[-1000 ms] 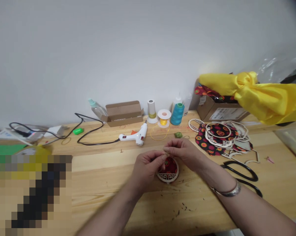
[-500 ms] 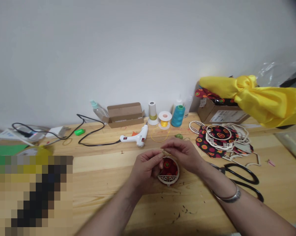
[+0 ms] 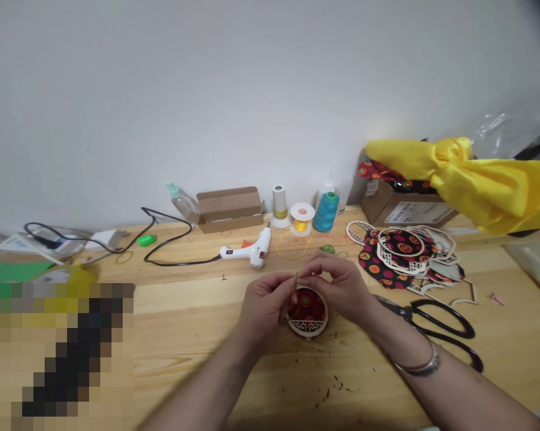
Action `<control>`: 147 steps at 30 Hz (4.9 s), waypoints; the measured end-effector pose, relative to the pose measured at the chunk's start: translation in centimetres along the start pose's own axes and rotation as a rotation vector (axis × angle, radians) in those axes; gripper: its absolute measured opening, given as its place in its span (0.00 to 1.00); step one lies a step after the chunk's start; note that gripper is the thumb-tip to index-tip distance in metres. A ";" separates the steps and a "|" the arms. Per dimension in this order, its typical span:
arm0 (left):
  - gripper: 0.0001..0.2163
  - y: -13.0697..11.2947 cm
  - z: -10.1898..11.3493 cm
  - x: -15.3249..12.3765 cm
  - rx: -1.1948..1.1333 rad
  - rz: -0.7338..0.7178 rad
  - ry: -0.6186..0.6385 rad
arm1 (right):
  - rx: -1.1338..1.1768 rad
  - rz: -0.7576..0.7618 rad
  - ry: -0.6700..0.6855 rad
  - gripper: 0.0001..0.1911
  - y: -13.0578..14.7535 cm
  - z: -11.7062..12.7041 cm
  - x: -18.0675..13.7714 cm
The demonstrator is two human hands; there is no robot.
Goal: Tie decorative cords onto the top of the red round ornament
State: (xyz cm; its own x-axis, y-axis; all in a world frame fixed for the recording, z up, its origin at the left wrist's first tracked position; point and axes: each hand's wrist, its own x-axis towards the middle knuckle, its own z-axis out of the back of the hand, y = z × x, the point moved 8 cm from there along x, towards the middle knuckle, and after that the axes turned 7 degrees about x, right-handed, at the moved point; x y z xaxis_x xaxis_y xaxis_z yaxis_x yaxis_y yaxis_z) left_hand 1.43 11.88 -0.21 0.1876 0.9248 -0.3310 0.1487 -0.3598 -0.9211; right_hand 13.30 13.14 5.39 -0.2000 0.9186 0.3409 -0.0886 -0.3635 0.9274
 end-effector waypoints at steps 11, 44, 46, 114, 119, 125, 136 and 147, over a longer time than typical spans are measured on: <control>0.07 -0.9 -1.2 -0.6 0.430 -0.142 0.117 | 0.207 -0.391 0.200 0.05 -2.5 -0.6 -0.3; 0.09 -0.4 -0.1 -0.2 0.251 -0.066 0.025 | 0.194 -0.470 0.130 0.10 -3.4 -0.5 -0.4; 0.10 -0.4 -0.1 -0.2 0.244 -0.063 0.023 | 0.180 -0.472 0.133 0.10 -3.5 -0.5 -0.4; 0.06 -1.2 0.3 -0.3 0.188 -0.133 -0.074 | 0.244 -0.551 0.062 0.13 -4.2 -0.7 -0.8; 0.07 -1.0 0.1 -0.3 0.177 -0.120 -0.049 | 0.246 -0.550 0.060 0.14 -4.3 -0.6 -0.7; 0.05 -0.9 -0.1 -0.4 0.127 -0.098 -0.019 | 0.373 -0.576 0.095 0.13 -4.1 -1.2 -0.9; 0.05 -0.6 -0.7 -0.4 0.011 -0.057 0.061 | 0.417 -0.568 0.101 0.12 -4.0 -1.4 -1.1; 0.07 -0.3 -0.1 -0.1 -0.037 -0.016 0.008 | 0.309 -0.520 -0.023 0.14 -3.7 -0.3 -0.6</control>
State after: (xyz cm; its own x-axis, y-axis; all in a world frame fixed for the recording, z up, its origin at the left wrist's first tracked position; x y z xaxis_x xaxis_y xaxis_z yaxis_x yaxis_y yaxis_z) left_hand 1.47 11.87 0.13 0.1928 0.9295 -0.3145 0.1879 -0.3496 -0.9179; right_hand 13.43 13.88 1.75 -0.1851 0.9680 -0.1694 0.1191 0.1932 0.9739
